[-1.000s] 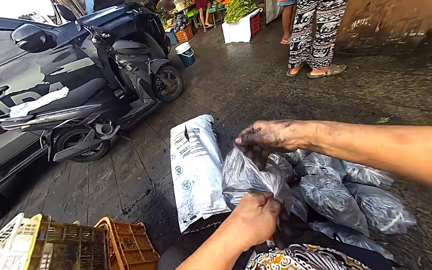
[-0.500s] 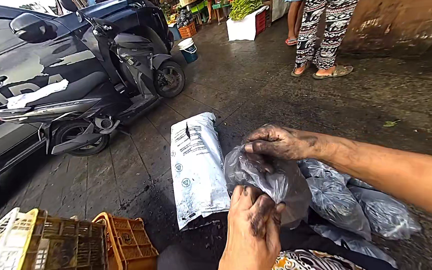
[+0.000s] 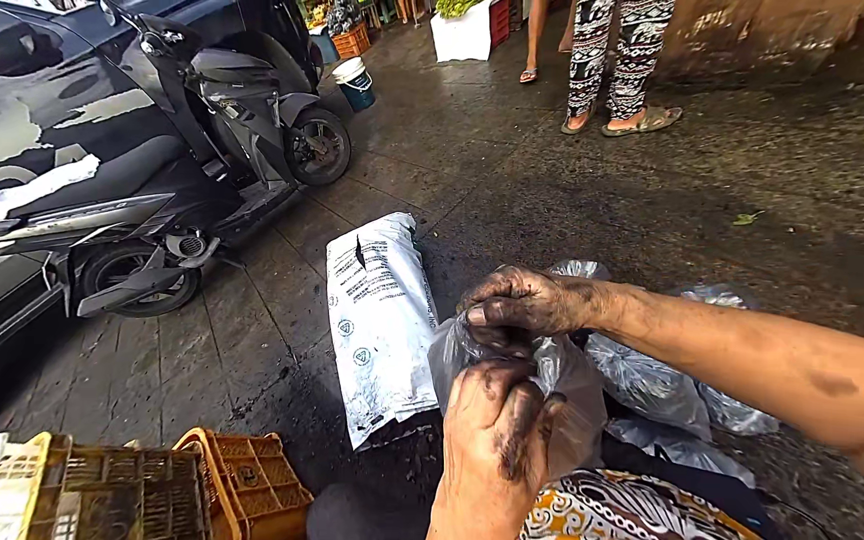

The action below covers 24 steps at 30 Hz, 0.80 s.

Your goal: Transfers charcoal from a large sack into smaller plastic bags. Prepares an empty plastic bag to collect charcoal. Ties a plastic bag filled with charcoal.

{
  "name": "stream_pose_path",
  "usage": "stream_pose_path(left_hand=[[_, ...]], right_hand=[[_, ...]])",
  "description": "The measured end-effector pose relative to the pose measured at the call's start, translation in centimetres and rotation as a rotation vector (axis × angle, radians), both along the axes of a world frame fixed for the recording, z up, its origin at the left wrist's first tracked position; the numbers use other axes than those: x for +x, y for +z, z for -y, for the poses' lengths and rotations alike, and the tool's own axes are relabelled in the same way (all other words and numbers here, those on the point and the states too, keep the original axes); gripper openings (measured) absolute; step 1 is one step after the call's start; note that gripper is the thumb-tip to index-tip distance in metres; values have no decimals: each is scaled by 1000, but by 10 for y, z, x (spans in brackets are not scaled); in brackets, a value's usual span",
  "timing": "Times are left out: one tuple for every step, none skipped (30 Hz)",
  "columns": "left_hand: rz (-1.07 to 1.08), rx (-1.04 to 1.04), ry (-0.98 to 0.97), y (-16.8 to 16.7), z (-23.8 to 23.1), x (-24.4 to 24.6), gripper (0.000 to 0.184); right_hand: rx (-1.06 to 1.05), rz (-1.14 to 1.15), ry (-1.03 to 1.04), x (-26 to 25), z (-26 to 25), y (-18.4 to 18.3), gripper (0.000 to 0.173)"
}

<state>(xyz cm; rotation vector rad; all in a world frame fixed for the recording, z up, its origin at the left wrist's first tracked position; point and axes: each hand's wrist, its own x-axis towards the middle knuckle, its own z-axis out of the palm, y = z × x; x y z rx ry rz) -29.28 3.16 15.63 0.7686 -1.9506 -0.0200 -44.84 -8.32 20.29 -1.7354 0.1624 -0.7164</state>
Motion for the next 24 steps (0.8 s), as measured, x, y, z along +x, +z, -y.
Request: stream_pose_path(left_hand=[[18,5,17,-3,2,-1,29],[30,12,36,-8,4,-1,29],[32,15,49,-12,6,-1,29],[18,10,57,-14,7,0,29],[-7,-5,73,-16,7,-1,29],[-36,-27,109,-19,6,-3,28],[-64,-51,167,-21,5,-5,27],[-77,-61,229,-23,5,-7,25],[-87,-56,273,-23,6,-7,24],[-99,-30,294,-22,6,-8,25],[-115,16,288,-21,6,-9,26],[-120,79,266,-18,5,-10,27],[-132,143,242,-15,5,-10,31],[-128,187,231,-13,4,-11,33],[-111,204,232,-11,4,-12,34],[-93,198,243,-10,5,-14,33],[-75,190,257,-9,6,-17,32],[-57,184,269,-9,6,-19,31],[-43,178,278,-9,6,-22,31],[-34,171,283,-10,7,-24,31],[-33,164,287,-10,7,-25,30],[-33,163,288,-10,7,-25,30],[-33,162,291,-10,7,-25,30],[-31,157,298,-10,7,-25,30]], right_hand=[[-66,-63,-23,-1,2,-1,31],[-125,-137,-53,-4,4,-3,31],[-188,-197,-80,-6,5,-4,32],[-252,-226,-103,-9,6,-4,31],[-342,-243,-139,-11,7,-3,32],[-462,-264,-183,-14,5,-1,32],[-594,-295,-214,-17,3,2,33],[-721,-324,-232,-19,2,6,33],[-818,-342,-240,-20,0,10,32],[-887,-355,-243,-21,0,13,31],[-941,-361,-241,-23,1,15,31],[-982,-357,-235,-25,3,16,32],[-1007,-353,-229,-27,7,16,33],[-1017,-362,-223,-29,10,16,33],[-1016,-394,-221,-32,13,16,33],[-1014,-453,-233,-35,15,17,32],[-1007,-539,-257,-38,15,19,32],[-992,-628,-288,-40,12,23,29],[-979,-709,-322,-41,6,30,26],[-984,-769,-353,-41,0,37,31],[-998,-809,-366,-40,-8,43,40],[-1011,-839,-353,-38,-14,45,44],[-1006,-875,-314,-34,-19,45,43],[-953,-934,-254,-29,-22,44,39]])
